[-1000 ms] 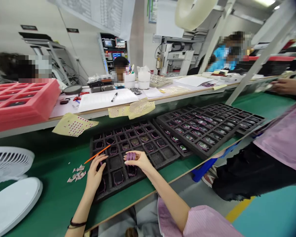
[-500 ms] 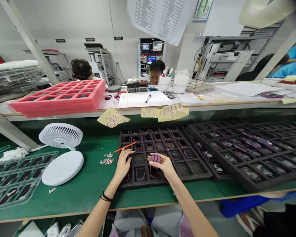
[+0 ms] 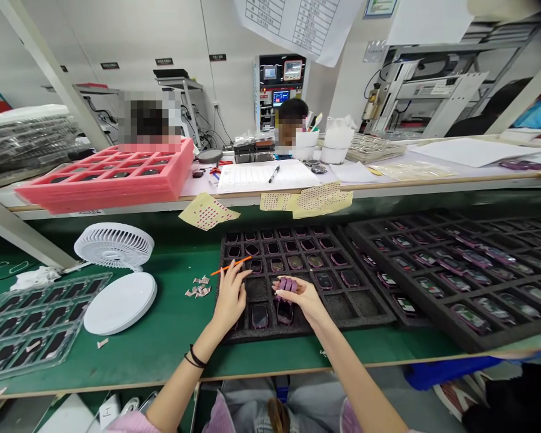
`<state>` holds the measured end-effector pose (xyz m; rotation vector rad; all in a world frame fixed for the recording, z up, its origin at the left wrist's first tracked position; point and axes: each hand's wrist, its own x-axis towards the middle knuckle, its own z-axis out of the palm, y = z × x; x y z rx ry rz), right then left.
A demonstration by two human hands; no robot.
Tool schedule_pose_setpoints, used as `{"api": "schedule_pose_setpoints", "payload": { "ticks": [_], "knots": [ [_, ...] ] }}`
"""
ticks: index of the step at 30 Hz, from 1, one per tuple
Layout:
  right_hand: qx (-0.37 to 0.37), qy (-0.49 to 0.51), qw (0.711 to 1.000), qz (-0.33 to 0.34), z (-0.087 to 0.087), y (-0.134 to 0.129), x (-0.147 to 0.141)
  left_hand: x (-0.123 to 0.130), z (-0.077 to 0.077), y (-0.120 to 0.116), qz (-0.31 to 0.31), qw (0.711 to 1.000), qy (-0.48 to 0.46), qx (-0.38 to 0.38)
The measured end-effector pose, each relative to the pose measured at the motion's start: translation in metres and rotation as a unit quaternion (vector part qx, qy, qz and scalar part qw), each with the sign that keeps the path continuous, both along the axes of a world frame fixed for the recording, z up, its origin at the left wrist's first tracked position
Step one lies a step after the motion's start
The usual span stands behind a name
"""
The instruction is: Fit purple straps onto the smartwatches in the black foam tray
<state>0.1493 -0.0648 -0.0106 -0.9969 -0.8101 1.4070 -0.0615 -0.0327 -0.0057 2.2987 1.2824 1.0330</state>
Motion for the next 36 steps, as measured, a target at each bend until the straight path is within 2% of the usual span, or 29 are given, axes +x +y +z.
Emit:
{"api": "schedule_pose_setpoints", "payload": {
  "ticks": [2, 5, 7, 10, 13, 16, 18, 19, 22, 26, 31, 33, 36],
  "knots": [
    [-0.024, 0.008, 0.999, 0.02, 0.006, 0.0, 0.003, 0.009, 0.018, -0.007, -0.101, 0.995, 0.006, 0.002],
    [-0.043, 0.026, 0.995, 0.09, 0.016, -0.002, 0.006, 0.027, 0.036, -0.009, -0.266, 0.962, 0.001, -0.064],
    [-0.037, 0.035, 0.99, 0.133, 0.021, -0.006, 0.007, 0.038, 0.04, -0.005, -0.308, 0.947, -0.011, -0.094],
    [-0.035, 0.022, 0.99, 0.137, 0.024, -0.008, 0.011, 0.048, 0.04, 0.004, -0.295, 0.95, -0.033, -0.103],
    [-0.034, -0.011, 0.996, 0.086, 0.022, -0.003, 0.021, 0.051, 0.039, 0.013, -0.26, 0.962, -0.031, -0.083],
    [-0.007, -0.067, 0.998, 0.015, 0.015, 0.01, 0.035, 0.056, 0.035, 0.023, -0.225, 0.971, 0.021, -0.076],
    [0.032, -0.163, 0.986, -0.013, 0.007, 0.021, 0.043, 0.059, 0.031, 0.028, -0.218, 0.97, 0.074, -0.08],
    [0.056, -0.236, 0.97, -0.02, 0.002, 0.026, 0.045, 0.06, 0.029, 0.029, -0.217, 0.968, 0.095, -0.08],
    [0.112, -0.434, 0.894, -0.019, -0.011, 0.035, 0.049, 0.053, 0.027, 0.031, -0.198, 0.97, 0.127, -0.059],
    [0.128, -0.511, 0.849, -0.022, -0.02, 0.034, 0.046, 0.024, 0.028, 0.027, -0.147, 0.971, 0.189, -0.019],
    [0.205, -0.666, 0.711, -0.096, -0.013, 0.015, 0.036, -0.005, 0.007, 0.018, -0.154, 0.959, 0.236, -0.009],
    [0.244, -0.682, 0.687, -0.065, -0.012, 0.007, 0.033, -0.012, -0.002, 0.015, -0.148, 0.961, 0.233, -0.014],
    [0.246, -0.683, 0.687, 0.025, -0.014, -0.001, 0.032, -0.015, -0.006, 0.014, -0.13, 0.964, 0.23, -0.025]
  ]
}}
